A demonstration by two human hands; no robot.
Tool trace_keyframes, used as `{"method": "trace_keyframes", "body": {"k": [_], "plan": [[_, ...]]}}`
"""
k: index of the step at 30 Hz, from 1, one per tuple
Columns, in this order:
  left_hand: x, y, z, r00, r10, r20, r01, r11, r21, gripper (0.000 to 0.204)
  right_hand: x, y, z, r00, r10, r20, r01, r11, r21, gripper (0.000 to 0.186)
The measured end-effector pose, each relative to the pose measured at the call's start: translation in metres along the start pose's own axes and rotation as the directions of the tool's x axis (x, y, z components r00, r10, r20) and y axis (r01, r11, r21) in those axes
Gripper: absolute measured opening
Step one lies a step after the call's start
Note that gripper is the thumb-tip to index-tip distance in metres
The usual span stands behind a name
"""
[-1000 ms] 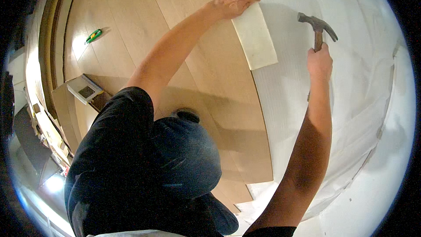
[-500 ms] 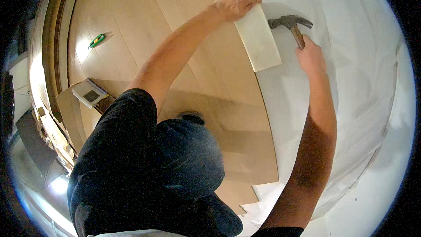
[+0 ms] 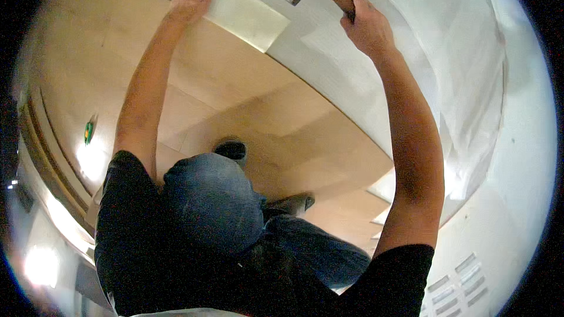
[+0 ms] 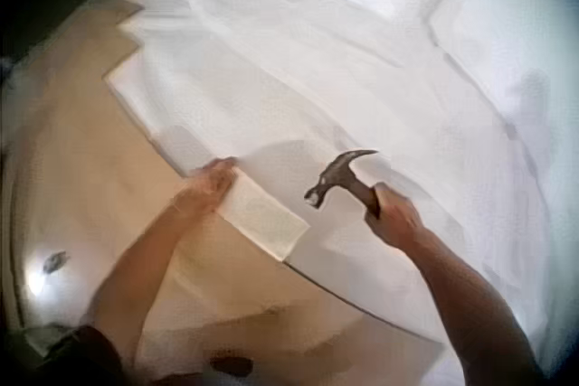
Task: The person installs laminate flooring planks by placing them into position, using a hammer and a tapping block to secure them, and cutting pieces of the underlayment and cardboard with a utility knife.
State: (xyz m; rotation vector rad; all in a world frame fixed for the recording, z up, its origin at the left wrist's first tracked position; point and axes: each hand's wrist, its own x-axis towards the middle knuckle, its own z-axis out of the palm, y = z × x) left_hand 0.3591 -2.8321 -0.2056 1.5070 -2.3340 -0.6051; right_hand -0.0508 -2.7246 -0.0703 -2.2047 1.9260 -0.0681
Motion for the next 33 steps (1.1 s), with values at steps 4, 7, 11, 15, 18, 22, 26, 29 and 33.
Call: {"method": "trace_keyframes", "body": {"k": [4, 7, 11, 15, 18, 22, 26, 29, 33], "plan": [[-0.044, 0.112, 0.045, 0.959, 0.134, 0.251, -0.153, 0.987, 0.056, 0.062, -0.078, 0.059, -0.027, 0.942, 0.271, 0.196, -0.202, 0.929, -0.311, 0.027], [-0.072, 0.191, 0.12, 0.88, 0.423, 0.215, -0.4, 0.905, -0.144, 0.073, -0.135, 0.128, -0.065, 0.92, 0.288, 0.265, -0.124, 0.858, -0.499, 0.029], [-0.094, 0.26, 0.132, 0.769, 0.44, 0.463, -0.373, 0.898, -0.234, 0.088, -0.137, 0.113, -0.082, 0.714, 0.677, 0.181, -0.534, 0.692, -0.486, 0.024], [-0.116, 0.263, 0.158, 0.723, 0.468, 0.508, -0.423, 0.882, -0.208, 0.083, -0.181, 0.113, -0.026, 0.657, 0.722, 0.215, -0.574, 0.664, -0.48, 0.028], [-0.129, 0.236, 0.169, 0.773, 0.452, 0.445, -0.413, 0.891, -0.189, 0.084, -0.158, 0.064, -0.013, 0.51, 0.604, 0.612, -0.236, 0.783, -0.576, 0.026], [-0.128, 0.21, 0.171, 0.795, 0.458, 0.398, -0.419, 0.889, -0.185, 0.091, -0.149, 0.075, -0.021, 0.637, 0.587, 0.499, -0.258, 0.773, -0.579, 0.025], [-0.123, 0.182, 0.165, 0.789, 0.483, 0.379, -0.463, 0.874, -0.151, 0.088, -0.149, 0.073, -0.004, 0.676, 0.695, 0.245, -0.567, 0.703, -0.429, 0.023], [-0.13, 0.18, 0.181, 0.806, 0.497, 0.321, -0.485, 0.866, -0.124, 0.086, -0.166, 0.07, 0.031, 0.632, 0.623, 0.462, -0.406, 0.773, -0.487, 0.028], [-0.139, 0.192, 0.202, 0.806, 0.529, 0.265, -0.532, 0.844, -0.065, 0.087, -0.17, 0.083, 0.04, 0.631, 0.514, 0.581, -0.262, 0.846, -0.465, 0.024]]}}
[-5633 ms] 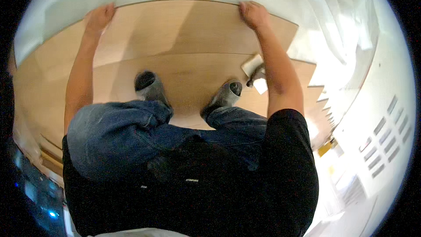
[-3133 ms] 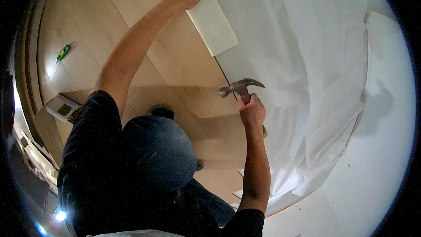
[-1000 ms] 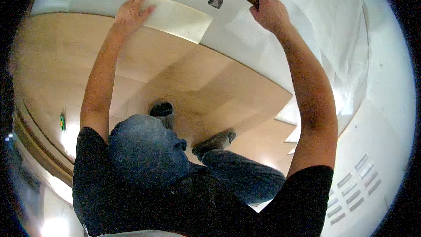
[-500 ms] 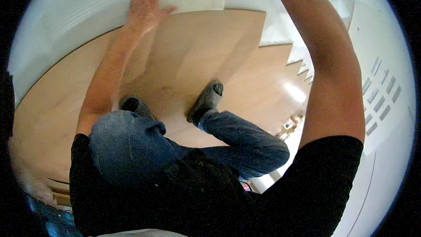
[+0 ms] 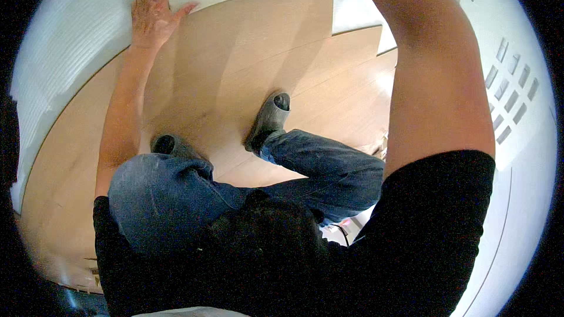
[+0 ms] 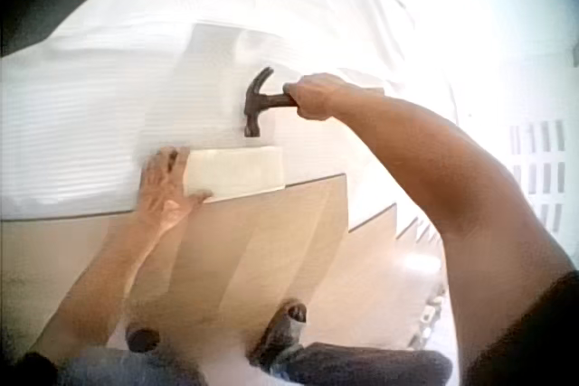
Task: The person installs laminate flooring planks by placing them into position, using a hammer and a tapping block to secure them, and cutting pieces of the underlayment and cardboard with a utility knife.
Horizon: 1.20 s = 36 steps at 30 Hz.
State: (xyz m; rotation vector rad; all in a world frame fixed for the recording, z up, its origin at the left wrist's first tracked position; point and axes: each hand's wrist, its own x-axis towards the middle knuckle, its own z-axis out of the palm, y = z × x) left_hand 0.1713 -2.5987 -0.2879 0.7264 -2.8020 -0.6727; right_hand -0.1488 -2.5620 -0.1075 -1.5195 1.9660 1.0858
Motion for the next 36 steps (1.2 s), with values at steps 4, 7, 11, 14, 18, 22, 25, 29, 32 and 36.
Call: {"method": "trace_keyframes", "body": {"k": [4, 7, 11, 14, 18, 22, 25, 29, 32, 36], "plan": [[0.012, 0.006, 0.007, 1.0, 0.027, 0.006, -0.026, 0.998, -0.048, 0.087, -0.006, -0.001, 0.006, 0.992, 0.095, 0.086, -0.098, 0.994, 0.038, 0.025], [0.021, 0.01, -0.011, 0.996, -0.003, 0.093, 0.004, 1.0, -0.016, 0.089, -0.009, 0.006, 0.001, 0.994, 0.068, 0.083, -0.069, 0.998, 0.012, 0.024], [0.012, 0.006, -0.015, 0.974, -0.028, 0.225, 0.06, 0.989, -0.139, 0.085, -0.011, 0.005, 0.075, 0.977, 0.089, -0.194, -0.027, 0.953, 0.301, 0.029], [-0.006, -0.003, 0.003, 0.984, 0.038, 0.175, 0.009, 0.965, -0.261, 0.075, -0.013, -0.021, 0.115, 0.856, -0.17, -0.489, 0.353, 0.883, 0.309, 0.035], [-0.079, -0.022, -0.015, 0.968, 0.223, -0.114, -0.242, 0.952, -0.189, 0.031, -0.035, -0.056, 0.15, 0.887, -0.156, -0.434, 0.346, 0.848, 0.402, 0.037], [-0.224, -0.07, -0.071, 0.91, -0.3, -0.285, 0.184, 0.91, -0.371, 0.016, -0.022, -0.065, 0.157, 0.809, -0.239, -0.537, 0.452, 0.837, 0.309, 0.036], [-0.364, -0.063, -0.071, 0.607, -0.723, -0.33, 0.626, 0.69, -0.363, 0.029, -0.006, -0.074, 0.156, 0.778, -0.334, -0.532, 0.518, 0.82, 0.242, 0.031], [-0.459, 0.008, -0.121, 0.177, -0.979, -0.099, 0.824, 0.202, -0.529, 0.041, -0.033, -0.054, 0.15, 0.744, -0.348, -0.57, 0.542, 0.813, 0.211, 0.046], [-0.523, 0.085, -0.148, 0.073, -0.988, -0.136, 0.823, 0.137, -0.551, 0.04, -0.07, -0.043, 0.17, 0.681, -0.296, -0.67, 0.558, 0.802, 0.212, 0.039], [-0.602, 0.14, -0.145, 0.035, -0.961, -0.275, 0.739, 0.211, -0.64, 0.038, -0.043, 0.002, 0.3, 0.81, -0.183, -0.558, 0.51, 0.689, 0.515, 0.065]]}}
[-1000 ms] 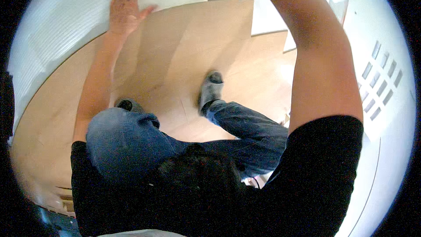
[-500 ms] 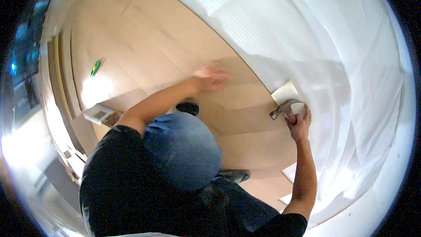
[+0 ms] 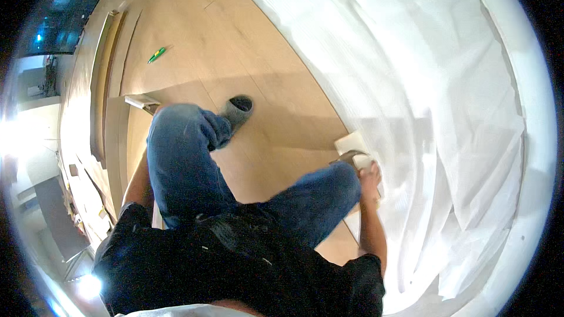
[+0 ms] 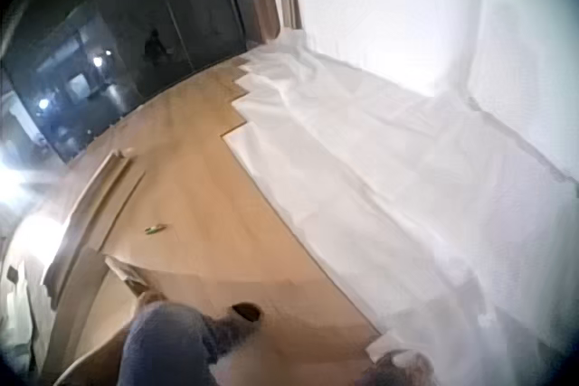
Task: The person installs laminate flooring planks by placing them into position, using a hammer and a tapping block to secure them, and cutting pieces of the underlayment and cardboard with a utility knife.
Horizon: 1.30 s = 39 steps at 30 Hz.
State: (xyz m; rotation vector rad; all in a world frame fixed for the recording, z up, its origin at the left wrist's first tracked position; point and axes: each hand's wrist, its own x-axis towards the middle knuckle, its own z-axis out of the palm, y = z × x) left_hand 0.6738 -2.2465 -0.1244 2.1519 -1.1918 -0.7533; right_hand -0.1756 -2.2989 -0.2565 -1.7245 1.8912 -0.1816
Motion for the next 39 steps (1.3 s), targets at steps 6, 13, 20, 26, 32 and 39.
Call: {"method": "trace_keyframes", "body": {"k": [6, 13, 20, 26, 32, 39], "plan": [[-0.044, 0.193, 0.013, 0.996, -0.041, -0.085, 0.023, 0.979, -0.201, 0.038, -0.152, 0.044, 0.063, 0.987, 0.063, 0.146, -0.025, 0.968, -0.25, 0.082], [-0.001, 0.37, 0.094, 0.945, 0.317, 0.083, -0.278, 0.91, -0.308, 0.034, -0.186, 0.015, 0.07, 0.975, 0.186, 0.12, -0.176, 0.981, -0.088, 0.08], [-0.057, 0.415, 0.384, 0.632, 0.263, 0.729, -0.568, 0.798, 0.204, 0.038, -0.202, -0.017, 0.044, 0.937, 0.314, -0.15, -0.287, 0.941, 0.181, 0.078], [-0.191, 0.349, 0.512, -0.016, 0.139, 0.99, -0.97, 0.24, -0.049, 0.045, -0.226, -0.002, 0.021, 0.657, 0.729, -0.193, -0.723, 0.682, 0.112, 0.052], [-0.247, 0.322, 0.537, -0.126, 0.024, 0.992, -0.992, 0.027, -0.126, 0.051, -0.225, 0.006, 0.038, 0.432, 0.858, -0.279, -0.801, 0.507, 0.319, 0.048], [-0.236, 0.312, 0.544, -0.109, -0.03, 0.994, -0.987, -0.116, -0.112, 0.044, -0.203, -0.009, 0.055, 0.409, 0.905, -0.119, -0.824, 0.422, 0.379, 0.05]]}}
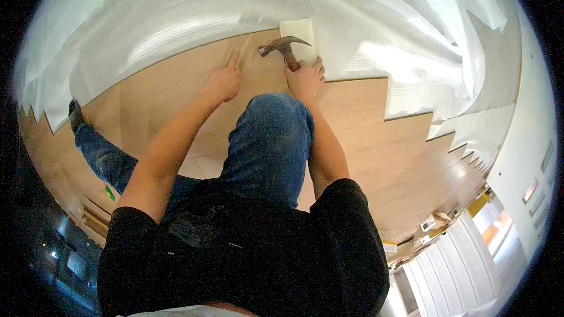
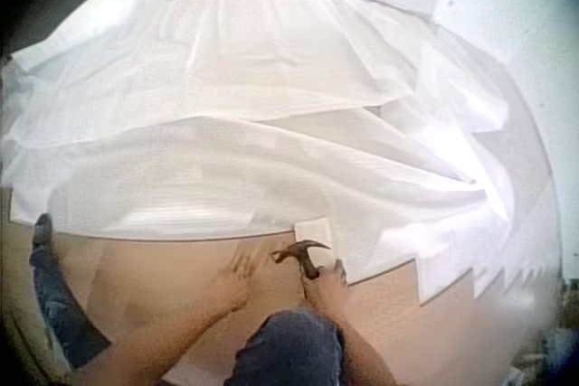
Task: The person installs laminate flooring planks by placing them into position, using a hammer and a tapping block to secure them, and cutting pieces of the underlayment and cardboard with a utility knife.
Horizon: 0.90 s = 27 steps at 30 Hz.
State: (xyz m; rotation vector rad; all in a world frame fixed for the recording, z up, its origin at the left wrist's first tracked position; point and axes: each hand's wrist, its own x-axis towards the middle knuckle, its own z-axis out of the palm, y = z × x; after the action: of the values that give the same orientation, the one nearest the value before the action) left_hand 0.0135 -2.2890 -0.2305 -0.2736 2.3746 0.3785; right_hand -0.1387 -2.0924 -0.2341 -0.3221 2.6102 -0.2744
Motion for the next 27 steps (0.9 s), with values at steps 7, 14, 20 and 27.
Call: {"method": "trace_keyframes", "body": {"k": [7, 14, 20, 27], "plan": [[-0.001, 0.028, -0.003, 0.998, 0.066, 0.006, -0.066, 0.998, -0.011, 0.047, 0.011, -0.004, -0.006, 0.999, -0.017, -0.042, 0.016, 1.0, -0.009, 0.055], [0.013, 0.072, 0.01, 0.885, 0.338, -0.321, -0.337, 0.939, 0.062, 0.031, 0.007, 0.007, -0.01, 0.999, -0.031, 0.029, 0.031, 1.0, -0.004, 0.053], [0.04, 0.088, -0.035, 0.883, 0.361, -0.301, -0.364, 0.93, 0.045, 0.033, 0.035, 0.096, -0.045, 0.976, -0.203, -0.074, 0.211, 0.969, 0.127, 0.043], [0.078, 0.082, 0.009, 0.936, 0.205, -0.286, -0.246, 0.963, -0.113, 0.072, 0.095, 0.151, -0.052, 0.981, 0.175, 0.085, -0.195, 0.906, 0.377, 0.032]]}}
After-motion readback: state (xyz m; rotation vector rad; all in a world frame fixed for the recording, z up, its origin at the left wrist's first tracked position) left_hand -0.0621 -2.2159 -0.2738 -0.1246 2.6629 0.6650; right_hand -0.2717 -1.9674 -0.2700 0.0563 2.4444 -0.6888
